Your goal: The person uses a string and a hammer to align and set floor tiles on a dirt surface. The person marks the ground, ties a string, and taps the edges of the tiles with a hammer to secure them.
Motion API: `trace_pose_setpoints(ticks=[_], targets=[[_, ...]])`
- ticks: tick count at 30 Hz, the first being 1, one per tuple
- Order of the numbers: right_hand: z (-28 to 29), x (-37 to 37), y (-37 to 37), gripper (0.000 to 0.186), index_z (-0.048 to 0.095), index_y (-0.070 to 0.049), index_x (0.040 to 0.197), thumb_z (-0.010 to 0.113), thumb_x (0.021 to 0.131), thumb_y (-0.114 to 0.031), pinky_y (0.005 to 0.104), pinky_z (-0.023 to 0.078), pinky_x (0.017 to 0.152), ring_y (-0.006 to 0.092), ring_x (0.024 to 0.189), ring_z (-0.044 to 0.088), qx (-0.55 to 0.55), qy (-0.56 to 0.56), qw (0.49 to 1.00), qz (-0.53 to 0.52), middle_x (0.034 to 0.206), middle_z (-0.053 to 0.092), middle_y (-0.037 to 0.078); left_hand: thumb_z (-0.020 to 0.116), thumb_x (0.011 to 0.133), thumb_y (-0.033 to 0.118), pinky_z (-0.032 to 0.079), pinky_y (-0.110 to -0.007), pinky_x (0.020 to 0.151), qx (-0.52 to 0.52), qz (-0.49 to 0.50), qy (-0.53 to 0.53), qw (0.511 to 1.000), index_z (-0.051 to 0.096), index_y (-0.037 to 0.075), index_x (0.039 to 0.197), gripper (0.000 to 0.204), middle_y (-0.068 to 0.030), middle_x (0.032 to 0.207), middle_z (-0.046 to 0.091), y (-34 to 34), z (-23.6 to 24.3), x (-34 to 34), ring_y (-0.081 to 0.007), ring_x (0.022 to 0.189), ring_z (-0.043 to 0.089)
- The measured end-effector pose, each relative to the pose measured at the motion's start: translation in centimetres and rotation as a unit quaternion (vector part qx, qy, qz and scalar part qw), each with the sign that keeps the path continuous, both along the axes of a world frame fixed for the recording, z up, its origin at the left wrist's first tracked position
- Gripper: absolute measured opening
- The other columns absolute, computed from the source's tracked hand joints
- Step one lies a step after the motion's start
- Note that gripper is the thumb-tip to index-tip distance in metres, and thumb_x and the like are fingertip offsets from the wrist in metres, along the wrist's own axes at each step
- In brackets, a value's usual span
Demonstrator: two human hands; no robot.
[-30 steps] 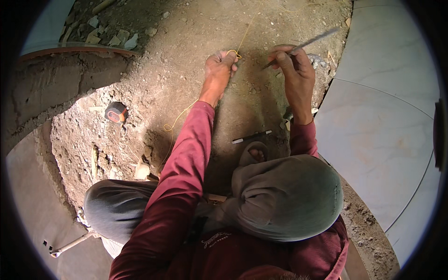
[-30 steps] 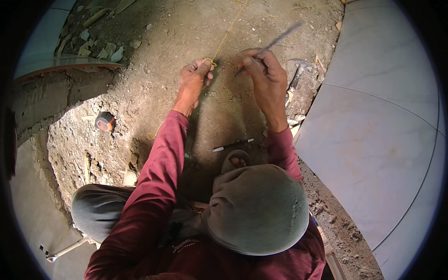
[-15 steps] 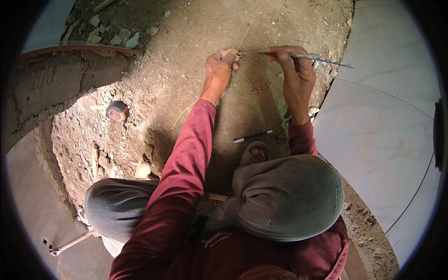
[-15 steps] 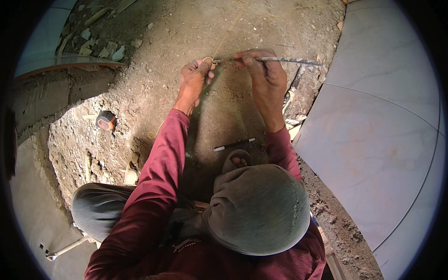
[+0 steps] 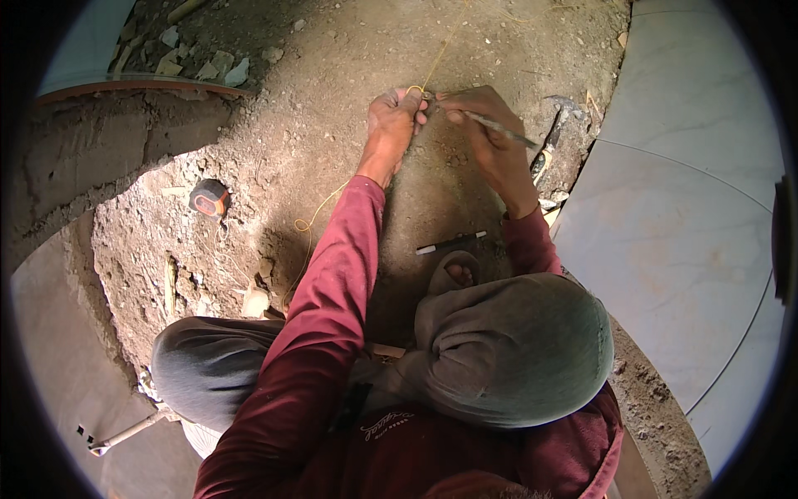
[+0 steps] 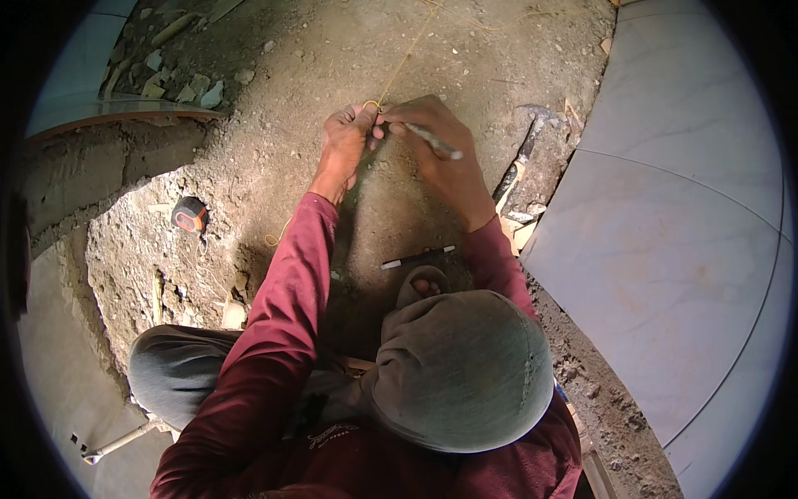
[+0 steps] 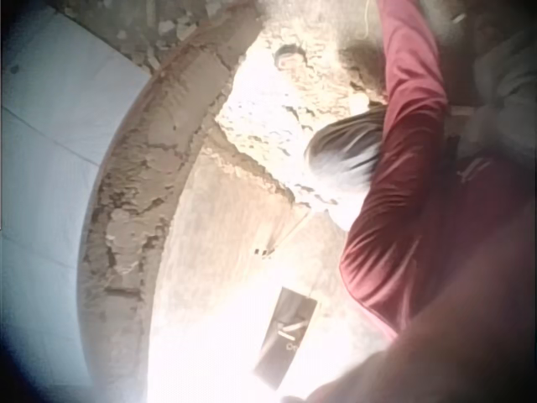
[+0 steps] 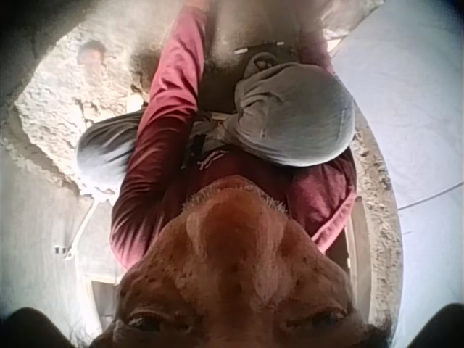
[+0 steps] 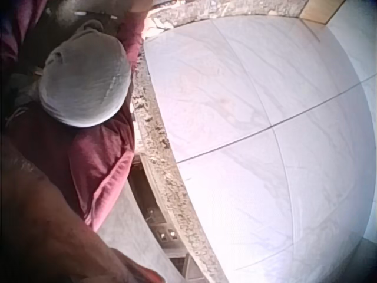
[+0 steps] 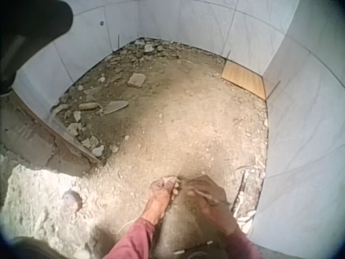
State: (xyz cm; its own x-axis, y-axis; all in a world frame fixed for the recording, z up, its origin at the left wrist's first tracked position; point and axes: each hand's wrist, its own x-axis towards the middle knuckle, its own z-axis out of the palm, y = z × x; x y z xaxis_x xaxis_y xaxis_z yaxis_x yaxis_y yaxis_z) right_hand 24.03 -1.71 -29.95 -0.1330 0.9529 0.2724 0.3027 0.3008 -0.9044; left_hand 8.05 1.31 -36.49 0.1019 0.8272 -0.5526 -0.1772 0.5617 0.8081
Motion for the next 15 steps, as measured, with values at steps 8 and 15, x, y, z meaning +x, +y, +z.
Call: trace_pose_setpoints(ticks=[8,15], targets=[[-3.1,-1.2,0.9,0.012,0.069,0.000,0.103,0.066,0.094,-0.007,0.0356,0.051,0.079,0.0290,0.088,0.065,-0.021,-0.047,0.998,-0.038,0.095,0.064,0.013,0.056,0.104,0.015,0.042,-0.021,0.057,0.009,-0.078,-0.077,0.994,0.067,0.002,0.099,0.018,-0.0023,0.077,0.063,0.2,0.5,-1.1,-0.0082,0.064,0.054],[-2.6,-2.1,1.7,0.013,0.067,0.000,0.099,0.064,0.095,-0.012,0.0376,0.050,0.075,0.0304,0.082,0.063,0.002,-0.051,0.998,-0.041,0.091,0.061,0.014,0.068,0.097,0.014,0.036,-0.021,0.050,-0.071,-0.113,-0.099,0.986,0.065,0.005,0.091,0.011,0.0003,0.071,0.061,1.5,4.2,-3.8,-0.0074,0.057,0.052]])
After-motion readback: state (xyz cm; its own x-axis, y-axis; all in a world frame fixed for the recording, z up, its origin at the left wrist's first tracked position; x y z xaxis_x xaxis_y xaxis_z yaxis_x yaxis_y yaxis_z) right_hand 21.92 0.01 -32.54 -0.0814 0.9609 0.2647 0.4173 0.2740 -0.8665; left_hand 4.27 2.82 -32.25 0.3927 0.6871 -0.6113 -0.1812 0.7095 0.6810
